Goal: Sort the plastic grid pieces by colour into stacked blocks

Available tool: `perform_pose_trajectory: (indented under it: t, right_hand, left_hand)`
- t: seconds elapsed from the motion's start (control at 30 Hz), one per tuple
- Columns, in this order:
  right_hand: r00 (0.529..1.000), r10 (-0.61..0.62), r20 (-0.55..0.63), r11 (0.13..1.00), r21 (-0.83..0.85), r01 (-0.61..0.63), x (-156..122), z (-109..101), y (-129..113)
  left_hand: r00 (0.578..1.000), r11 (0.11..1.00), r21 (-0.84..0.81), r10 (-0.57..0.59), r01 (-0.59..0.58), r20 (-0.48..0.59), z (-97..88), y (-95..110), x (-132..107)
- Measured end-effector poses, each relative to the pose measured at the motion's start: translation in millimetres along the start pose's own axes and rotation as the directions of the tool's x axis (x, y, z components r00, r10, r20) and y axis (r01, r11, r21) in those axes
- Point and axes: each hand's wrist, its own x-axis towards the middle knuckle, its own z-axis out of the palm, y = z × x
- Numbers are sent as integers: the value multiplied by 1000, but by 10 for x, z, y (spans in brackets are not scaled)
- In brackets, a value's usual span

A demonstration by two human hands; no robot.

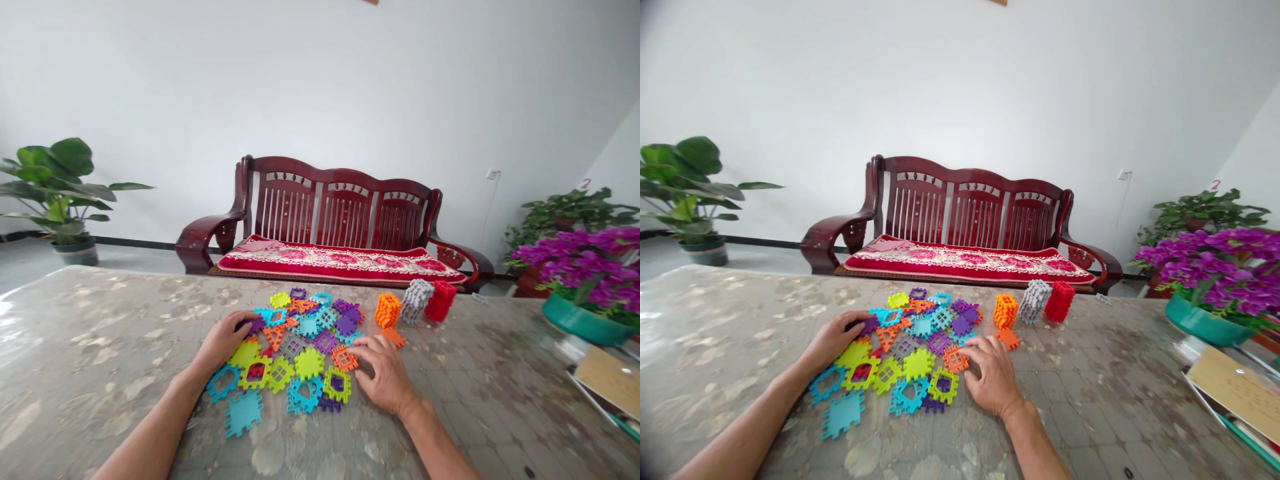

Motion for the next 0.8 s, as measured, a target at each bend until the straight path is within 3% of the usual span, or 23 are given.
perform_pose_trajectory:
  t: [0.17,0.37,0.53,0.67,0.8]
  right_hand:
    - [999,-36,-6,999,9,36,19,64,18]
    - [983,-154,-95,988,13,156,29,171,100]
    - [975,-164,-150,984,50,174,34,186,95]
    - [973,-54,-224,978,184,97,39,217,110]
    - [936,217,-276,932,344,-115,42,276,213]
  left_hand:
    - [1000,1000,2,2,-2,-1,2,-3,5]
    - [1000,1000,-6,-3,3,-7,-3,6,7]
    - [1000,1000,2,-9,9,3,-7,10,5]
    - [1000,1000,5,-4,4,3,-10,17,5]
    - [1000,1000,2,9,-9,4,-8,13,6]
